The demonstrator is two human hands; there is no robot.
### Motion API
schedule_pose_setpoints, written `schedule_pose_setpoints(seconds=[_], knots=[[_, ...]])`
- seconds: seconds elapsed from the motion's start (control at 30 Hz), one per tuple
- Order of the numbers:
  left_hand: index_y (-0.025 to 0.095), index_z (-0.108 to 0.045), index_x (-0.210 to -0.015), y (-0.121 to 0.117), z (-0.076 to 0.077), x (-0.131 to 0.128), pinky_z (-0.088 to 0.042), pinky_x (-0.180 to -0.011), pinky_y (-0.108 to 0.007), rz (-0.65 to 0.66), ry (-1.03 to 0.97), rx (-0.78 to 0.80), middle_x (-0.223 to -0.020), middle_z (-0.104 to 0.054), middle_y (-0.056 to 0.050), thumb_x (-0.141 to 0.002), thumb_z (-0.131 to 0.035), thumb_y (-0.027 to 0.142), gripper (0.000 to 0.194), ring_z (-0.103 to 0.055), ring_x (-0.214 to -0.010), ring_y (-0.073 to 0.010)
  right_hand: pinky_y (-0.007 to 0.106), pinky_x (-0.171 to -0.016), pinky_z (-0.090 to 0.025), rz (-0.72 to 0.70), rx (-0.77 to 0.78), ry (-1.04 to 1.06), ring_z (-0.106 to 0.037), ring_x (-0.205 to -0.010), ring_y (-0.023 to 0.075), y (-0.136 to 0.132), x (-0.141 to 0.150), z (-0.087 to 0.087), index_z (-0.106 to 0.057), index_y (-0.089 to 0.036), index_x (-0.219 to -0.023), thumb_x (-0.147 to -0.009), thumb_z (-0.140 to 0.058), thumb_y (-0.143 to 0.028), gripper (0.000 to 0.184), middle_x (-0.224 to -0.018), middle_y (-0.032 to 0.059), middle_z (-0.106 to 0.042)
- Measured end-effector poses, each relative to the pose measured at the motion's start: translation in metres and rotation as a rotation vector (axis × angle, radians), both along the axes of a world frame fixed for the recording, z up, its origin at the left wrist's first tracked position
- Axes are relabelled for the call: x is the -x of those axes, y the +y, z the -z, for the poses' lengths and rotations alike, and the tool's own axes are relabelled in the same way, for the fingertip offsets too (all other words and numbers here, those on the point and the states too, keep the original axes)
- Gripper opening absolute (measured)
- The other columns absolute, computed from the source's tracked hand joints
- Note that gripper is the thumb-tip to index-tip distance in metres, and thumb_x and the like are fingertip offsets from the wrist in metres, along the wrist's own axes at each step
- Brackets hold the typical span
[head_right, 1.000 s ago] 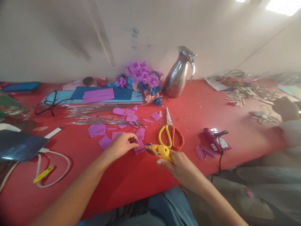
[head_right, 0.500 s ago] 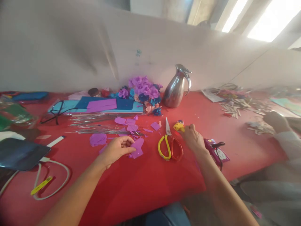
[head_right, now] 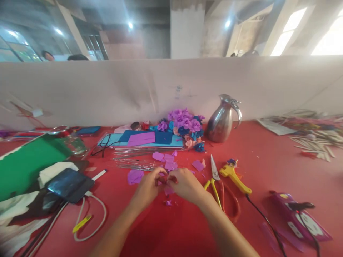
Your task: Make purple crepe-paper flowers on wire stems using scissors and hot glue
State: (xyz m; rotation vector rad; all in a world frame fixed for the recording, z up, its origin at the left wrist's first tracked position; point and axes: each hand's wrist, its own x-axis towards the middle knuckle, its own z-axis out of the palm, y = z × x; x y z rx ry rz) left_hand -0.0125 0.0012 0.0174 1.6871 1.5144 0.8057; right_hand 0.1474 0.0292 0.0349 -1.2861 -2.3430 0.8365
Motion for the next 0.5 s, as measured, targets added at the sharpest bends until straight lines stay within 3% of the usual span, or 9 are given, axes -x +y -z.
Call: schedule_pose_setpoints(seconds=[0.1,0.17,0.27,0.33,0.43,0.5], knots=[[0.021,-0.059,-0.090,0.001,0.003,-0.001,-0.035,-0.058,-0.024,-0.009,-0.042,0.016,-0.075,-0.066,0.001,-0.067,-0.062,0.013,0.025,-0.053,-0.060,-0.0139,0.023,-0.059,-0.036,0.024,0.060,0.126,-0.059,-0.064,0.0146,0.002,-0.005,0.011,-0.069,-0.020,-0.074,-0.076,-0.050,-0.017,0.020,-0.068,0.0000,-0.068],[0.021,-0.060,-0.092,0.002,0.003,-0.001,-0.035,-0.057,-0.024,-0.038,-0.110,0.005,-0.082,-0.066,0.000,-0.068,-0.065,0.018,0.025,-0.049,-0.057,-0.0121,0.024,-0.061,-0.038,0.111,0.100,0.250,-0.060,-0.066,0.0158,0.005,-0.009,0.017,-0.069,-0.019,-0.075,-0.076,-0.052,-0.020,0.018,-0.071,0.0010,-0.069],[0.021,-0.063,-0.097,0.005,0.002,0.005,-0.036,-0.060,-0.024,-0.175,-0.246,-0.052,-0.092,-0.064,-0.002,-0.078,-0.058,0.031,0.022,-0.048,-0.061,-0.0120,0.027,-0.062,-0.041,0.300,0.179,0.514,-0.058,-0.065,0.0164,0.012,-0.014,0.023,-0.067,-0.018,-0.074,-0.075,-0.057,-0.031,0.016,-0.069,0.0020,-0.067],[0.020,-0.067,-0.098,0.007,0.000,0.010,-0.036,-0.063,-0.025,-0.287,-0.337,-0.063,-0.086,-0.062,-0.003,-0.086,-0.048,0.037,0.028,-0.047,-0.065,-0.0129,0.027,-0.060,-0.042,0.417,0.265,0.711,-0.056,-0.061,0.0153,0.016,-0.015,0.024,-0.066,-0.018,-0.071,-0.071,-0.062,-0.038,0.020,-0.065,0.0017,-0.065],[0.020,-0.068,-0.100,0.010,-0.003,0.017,-0.033,-0.059,-0.023,-0.343,-0.531,0.009,-0.067,-0.052,0.002,-0.082,-0.056,0.041,0.030,-0.041,-0.059,-0.0109,0.027,-0.057,-0.043,0.514,0.392,0.944,-0.055,-0.058,0.0142,0.021,-0.015,0.024,-0.065,-0.018,-0.068,-0.063,-0.070,-0.045,0.028,-0.063,0.0015,-0.065],[0.021,-0.068,-0.101,0.010,-0.006,0.016,-0.033,-0.058,-0.022,-0.295,-0.696,0.076,-0.071,-0.052,0.003,-0.074,-0.066,0.038,0.032,-0.039,-0.057,-0.0083,0.027,-0.058,-0.045,0.540,0.430,1.027,-0.056,-0.059,0.0144,0.021,-0.014,0.024,-0.065,-0.018,-0.067,-0.059,-0.074,-0.048,0.032,-0.064,0.0014,-0.065]])
